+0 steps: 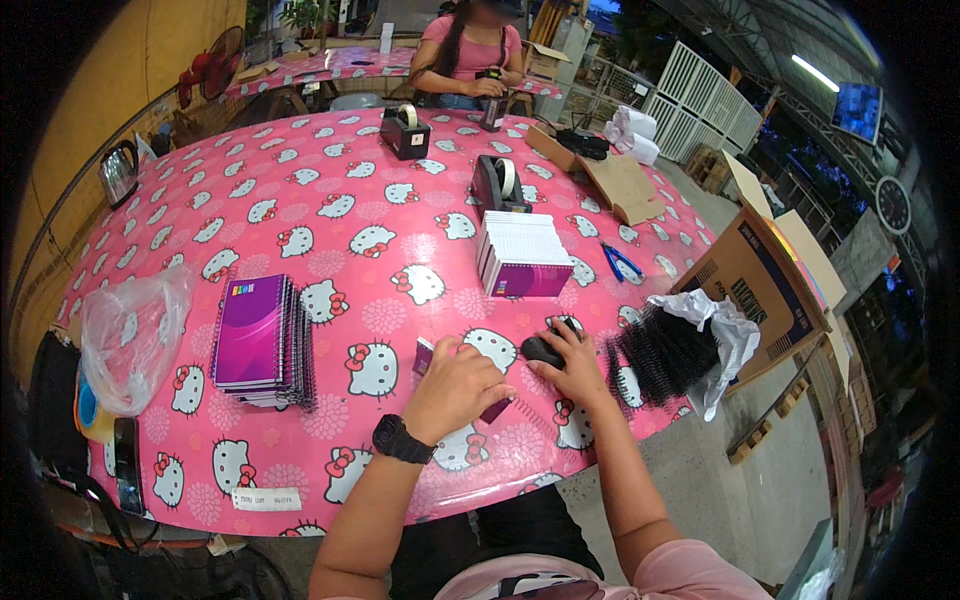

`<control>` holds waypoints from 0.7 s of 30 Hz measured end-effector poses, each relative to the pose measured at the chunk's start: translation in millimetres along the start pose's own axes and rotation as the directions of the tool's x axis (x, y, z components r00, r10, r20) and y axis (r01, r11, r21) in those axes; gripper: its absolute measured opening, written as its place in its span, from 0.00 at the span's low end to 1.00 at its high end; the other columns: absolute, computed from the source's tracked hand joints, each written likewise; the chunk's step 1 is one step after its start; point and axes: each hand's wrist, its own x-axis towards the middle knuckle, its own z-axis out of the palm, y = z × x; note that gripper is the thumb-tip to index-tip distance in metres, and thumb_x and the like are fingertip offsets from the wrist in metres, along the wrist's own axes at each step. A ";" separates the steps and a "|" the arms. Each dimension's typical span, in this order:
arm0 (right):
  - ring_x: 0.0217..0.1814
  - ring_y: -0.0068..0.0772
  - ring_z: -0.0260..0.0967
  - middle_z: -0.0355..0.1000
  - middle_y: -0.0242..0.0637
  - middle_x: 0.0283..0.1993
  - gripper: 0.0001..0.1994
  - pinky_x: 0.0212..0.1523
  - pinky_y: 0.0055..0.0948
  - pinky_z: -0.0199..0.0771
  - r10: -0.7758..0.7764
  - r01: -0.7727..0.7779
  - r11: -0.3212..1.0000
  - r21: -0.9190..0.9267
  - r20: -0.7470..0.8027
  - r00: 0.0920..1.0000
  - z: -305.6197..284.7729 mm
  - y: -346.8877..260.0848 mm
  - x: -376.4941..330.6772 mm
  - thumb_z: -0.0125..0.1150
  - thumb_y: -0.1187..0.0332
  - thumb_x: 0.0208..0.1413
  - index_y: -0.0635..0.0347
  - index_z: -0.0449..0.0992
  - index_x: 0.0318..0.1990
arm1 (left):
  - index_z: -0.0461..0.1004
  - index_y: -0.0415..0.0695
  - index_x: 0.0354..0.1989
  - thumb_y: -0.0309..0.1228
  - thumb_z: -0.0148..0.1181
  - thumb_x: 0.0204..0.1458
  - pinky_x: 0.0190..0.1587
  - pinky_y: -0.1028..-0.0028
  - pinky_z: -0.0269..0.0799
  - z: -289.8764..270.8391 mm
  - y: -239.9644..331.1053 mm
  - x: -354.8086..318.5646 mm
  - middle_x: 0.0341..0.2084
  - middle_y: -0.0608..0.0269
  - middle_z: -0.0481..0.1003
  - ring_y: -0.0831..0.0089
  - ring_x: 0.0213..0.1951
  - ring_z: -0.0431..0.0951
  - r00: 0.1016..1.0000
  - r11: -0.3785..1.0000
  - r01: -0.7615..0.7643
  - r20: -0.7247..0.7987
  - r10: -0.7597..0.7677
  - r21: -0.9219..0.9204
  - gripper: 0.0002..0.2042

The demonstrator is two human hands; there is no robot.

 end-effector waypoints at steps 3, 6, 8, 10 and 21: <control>0.61 0.57 0.52 0.60 0.41 0.61 0.28 0.61 0.49 0.52 0.012 -0.012 1.000 0.000 -0.021 1.000 -1.8 -3.6 0.2 0.65 0.52 0.41 0.50 0.71 0.52 | 0.75 0.48 0.29 0.42 0.66 0.37 0.57 0.50 0.45 -3.6 5.3 -0.8 0.28 0.68 0.74 0.70 0.40 0.71 0.991 1.000 -0.029 -0.129 0.027 -0.009 0.14; 0.59 0.50 0.57 0.65 0.42 0.57 0.28 0.60 0.43 0.54 0.067 -0.075 0.955 0.287 0.035 0.997 -5.2 3.3 -2.2 0.66 0.52 0.41 0.55 0.72 0.50 | 0.76 0.49 0.28 0.42 0.69 0.33 0.59 0.47 0.41 -7.0 -3.8 -2.4 0.27 0.68 0.74 0.71 0.40 0.71 0.994 0.999 0.026 -0.110 -0.020 0.047 0.15; 0.57 0.45 0.60 0.68 0.43 0.54 0.27 0.59 0.40 0.56 -0.017 -0.115 0.667 0.736 0.170 0.985 -10.6 -6.3 -4.1 0.66 0.53 0.42 0.59 0.73 0.48 | 0.77 0.50 0.26 0.43 0.70 0.30 0.59 0.47 0.41 -6.9 -11.8 -4.8 0.27 0.68 0.74 0.71 0.41 0.71 0.994 0.992 0.078 -0.084 -0.070 0.095 0.15; 0.55 0.41 0.63 0.70 0.45 0.51 0.25 0.58 0.37 0.57 -0.268 -0.242 -0.048 0.969 0.221 0.938 -27.7 -32.6 -14.2 0.65 0.55 0.44 0.63 0.74 0.46 | 0.77 0.50 0.25 0.42 0.70 0.30 0.59 0.48 0.42 -6.6 -11.9 -4.6 0.26 0.69 0.74 0.71 0.40 0.72 0.995 0.994 0.069 -0.079 -0.062 0.087 0.14; 0.55 0.41 0.64 0.69 0.48 0.50 0.29 0.59 0.38 0.57 -0.136 -0.078 0.728 0.681 0.256 0.957 -28.1 -47.8 -13.7 0.56 0.45 0.48 0.67 0.75 0.43 | 0.77 0.49 0.21 0.41 0.71 0.29 0.58 0.51 0.45 -5.4 -3.7 -1.3 0.22 0.69 0.72 0.71 0.35 0.72 0.995 0.997 0.062 -0.079 -0.058 0.045 0.13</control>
